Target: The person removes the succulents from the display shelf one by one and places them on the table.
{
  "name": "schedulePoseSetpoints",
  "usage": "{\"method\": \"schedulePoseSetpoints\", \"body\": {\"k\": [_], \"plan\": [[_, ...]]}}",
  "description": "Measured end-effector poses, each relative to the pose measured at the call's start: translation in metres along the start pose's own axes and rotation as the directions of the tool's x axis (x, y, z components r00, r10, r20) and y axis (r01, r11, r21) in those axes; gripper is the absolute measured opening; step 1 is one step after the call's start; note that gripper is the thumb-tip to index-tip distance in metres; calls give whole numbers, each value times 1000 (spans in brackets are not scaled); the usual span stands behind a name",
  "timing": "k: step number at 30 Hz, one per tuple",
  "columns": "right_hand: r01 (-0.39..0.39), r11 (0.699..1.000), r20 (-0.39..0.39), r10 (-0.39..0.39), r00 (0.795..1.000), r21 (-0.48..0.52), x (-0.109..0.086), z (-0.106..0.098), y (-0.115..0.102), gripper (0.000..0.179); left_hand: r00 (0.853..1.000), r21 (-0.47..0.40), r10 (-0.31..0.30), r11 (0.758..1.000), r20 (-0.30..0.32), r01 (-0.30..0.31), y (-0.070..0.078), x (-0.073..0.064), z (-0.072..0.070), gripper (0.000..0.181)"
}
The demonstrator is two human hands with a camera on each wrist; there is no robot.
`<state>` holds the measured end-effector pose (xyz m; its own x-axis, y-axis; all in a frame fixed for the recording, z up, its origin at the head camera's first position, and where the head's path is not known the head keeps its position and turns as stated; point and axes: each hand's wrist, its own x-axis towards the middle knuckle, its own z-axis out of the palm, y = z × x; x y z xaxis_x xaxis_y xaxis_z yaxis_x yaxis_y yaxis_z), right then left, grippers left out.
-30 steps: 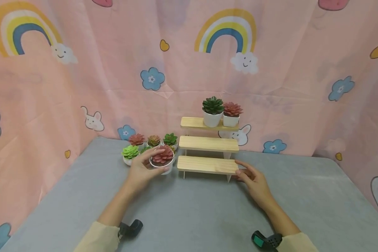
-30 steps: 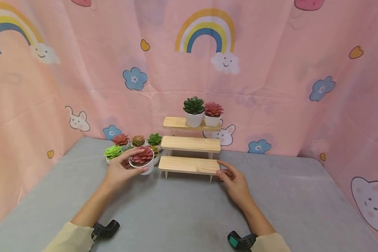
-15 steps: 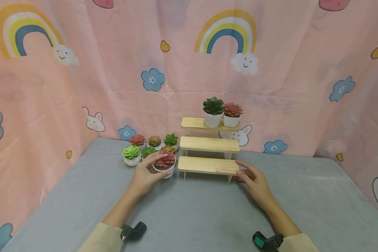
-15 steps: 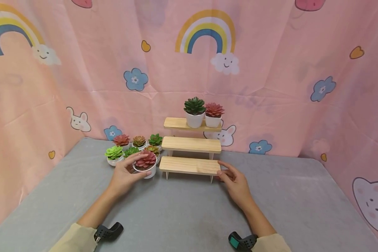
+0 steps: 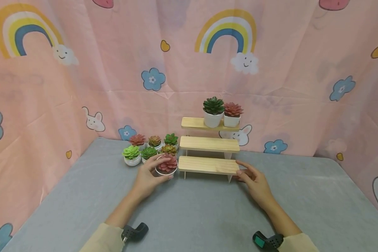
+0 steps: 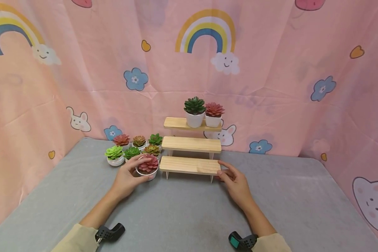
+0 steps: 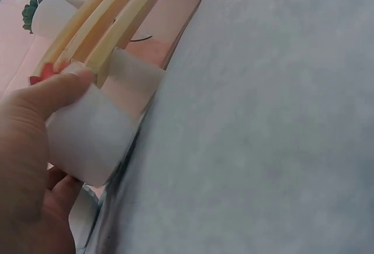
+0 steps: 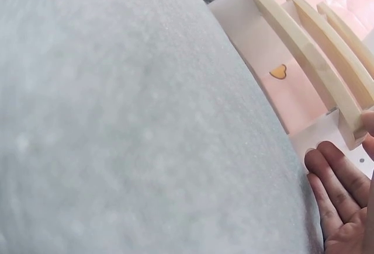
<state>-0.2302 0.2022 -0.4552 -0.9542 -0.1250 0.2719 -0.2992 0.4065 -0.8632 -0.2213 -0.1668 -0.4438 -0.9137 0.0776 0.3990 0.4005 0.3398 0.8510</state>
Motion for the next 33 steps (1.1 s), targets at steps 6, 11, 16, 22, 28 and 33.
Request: {"method": "schedulePoseSetpoints", "body": {"k": [6, 11, 16, 22, 28, 33], "plan": [[0, 1000, -1, 0, 1000, 5, 0, 0, 1, 44, 1000, 53, 14, 999, 7, -14, -1, -2, 0, 53], [5, 1000, -7, -5, 1000, 12, 0, 0, 0, 43, 1000, 20, 5, 1000, 13, -5, 0, -2, 1, 54], [18, 1000, -8, -18, 1000, 20, 0, 1, -1, 42, 1000, -4, -7, 1000, 9, 7, -2, -3, 0, 54], [24, 999, -3, -24, 1000, 36, -1, 0, -3, 42, 999, 10, -12, 1000, 38, 11, 0, -3, -1, 55], [11, 999, 2, -12, 1000, 53, 0, 0, -3, 42, 997, 230, -11, 973, 78, -7, 16, 3, -8, 53], [1, 998, 1, -1, 1000, 68, 1, 2, -1, 42, 983, 327, -63, 945, 170, 4, 33, 7, -18, 49]]}}
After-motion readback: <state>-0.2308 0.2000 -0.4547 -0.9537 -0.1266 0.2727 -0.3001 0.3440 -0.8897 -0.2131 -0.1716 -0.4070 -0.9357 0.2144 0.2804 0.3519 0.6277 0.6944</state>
